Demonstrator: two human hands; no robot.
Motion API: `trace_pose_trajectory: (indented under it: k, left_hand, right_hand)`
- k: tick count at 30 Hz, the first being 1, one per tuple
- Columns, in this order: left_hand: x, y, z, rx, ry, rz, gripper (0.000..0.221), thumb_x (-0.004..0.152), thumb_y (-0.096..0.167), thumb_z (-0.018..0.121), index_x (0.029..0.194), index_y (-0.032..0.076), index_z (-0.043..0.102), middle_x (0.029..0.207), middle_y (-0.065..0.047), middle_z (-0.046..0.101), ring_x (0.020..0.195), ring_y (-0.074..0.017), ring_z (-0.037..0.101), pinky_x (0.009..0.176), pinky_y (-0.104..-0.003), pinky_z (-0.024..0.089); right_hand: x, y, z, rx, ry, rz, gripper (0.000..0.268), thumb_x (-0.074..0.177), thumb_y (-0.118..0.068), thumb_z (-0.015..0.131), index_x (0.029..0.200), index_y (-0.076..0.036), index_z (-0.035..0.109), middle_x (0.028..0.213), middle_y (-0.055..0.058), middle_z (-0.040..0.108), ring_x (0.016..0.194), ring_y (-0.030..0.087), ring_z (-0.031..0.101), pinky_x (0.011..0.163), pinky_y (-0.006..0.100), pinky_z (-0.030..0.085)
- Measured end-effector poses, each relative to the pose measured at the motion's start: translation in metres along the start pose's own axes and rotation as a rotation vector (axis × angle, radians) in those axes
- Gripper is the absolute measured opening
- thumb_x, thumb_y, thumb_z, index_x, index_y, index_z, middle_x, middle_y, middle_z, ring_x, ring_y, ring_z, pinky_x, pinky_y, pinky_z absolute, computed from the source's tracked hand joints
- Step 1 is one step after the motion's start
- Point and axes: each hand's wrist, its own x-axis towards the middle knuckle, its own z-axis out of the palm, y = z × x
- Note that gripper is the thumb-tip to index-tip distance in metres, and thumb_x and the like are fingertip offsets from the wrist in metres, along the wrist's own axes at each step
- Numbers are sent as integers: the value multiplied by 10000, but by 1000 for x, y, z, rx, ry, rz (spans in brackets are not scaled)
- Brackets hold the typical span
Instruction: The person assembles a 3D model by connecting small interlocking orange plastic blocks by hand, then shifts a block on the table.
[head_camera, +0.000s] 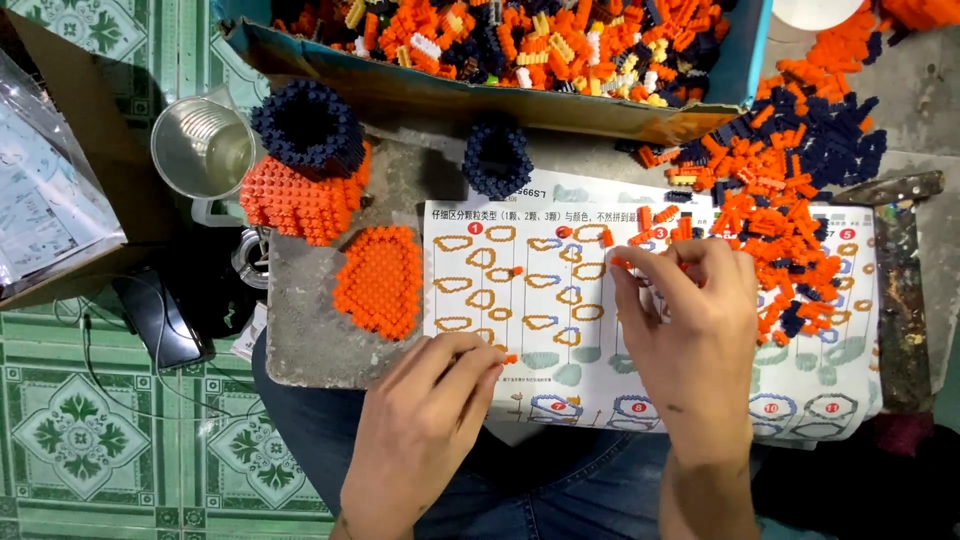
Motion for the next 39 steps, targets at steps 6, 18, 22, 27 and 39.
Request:
trace_pose_trajectory:
  k: [6, 18, 22, 27, 39]
  left_hand:
    - [3, 9, 0, -510, 38, -182, 467, 838, -51, 863, 1295, 28, 810, 1025, -80, 855, 822, -137, 797, 719, -246, 656]
    - [-4, -2, 23, -1006, -15, -380, 220, 872, -66, 865, 1083, -41, 807, 958, -142, 898, 844, -187, 884, 769, -240, 714]
    - [-3, -1, 26, -977, 28, -338, 264, 848, -66, 893, 1099, -52, 810, 929, -141, 890, 792, -162, 848, 742, -242, 710]
    - [2, 0, 23, -798, 73, -180, 316, 811, -27, 905, 1124, -13, 863, 964, -121, 885, 717, -130, 759, 633, -204, 603]
    - [1, 6, 24, -662, 122, -94, 322, 787, -38, 923, 1101, -1, 860, 1011, -123, 887, 726, -128, 747, 617, -211, 587]
  right_hand:
    - [-7, -4, -9, 223, 43, -48, 233, 868, 151, 892, 1066, 55, 815, 1117, 196, 838, 965, 261, 759, 850, 354, 616]
    - [-37, 1, -6, 1066, -142, 99, 305, 858, 241, 740, 1104, 65, 785, 1237, 246, 796, 1020, 272, 854, 938, 287, 766]
    - [-42, -13, -8, 1119, -184, 172, 255, 860, 222, 767, 1074, 86, 786, 1189, 257, 841, 1028, 287, 879, 897, 277, 754]
    - [-49, -13, -3, 1105, -197, 267, 209, 816, 162, 842, 1009, 85, 820, 1042, 225, 880, 774, 180, 814, 696, 200, 667]
    - [-43, -9, -8, 1088, -240, 249, 221, 776, 155, 863, 979, 66, 846, 954, 196, 881, 673, 131, 758, 592, 155, 569]
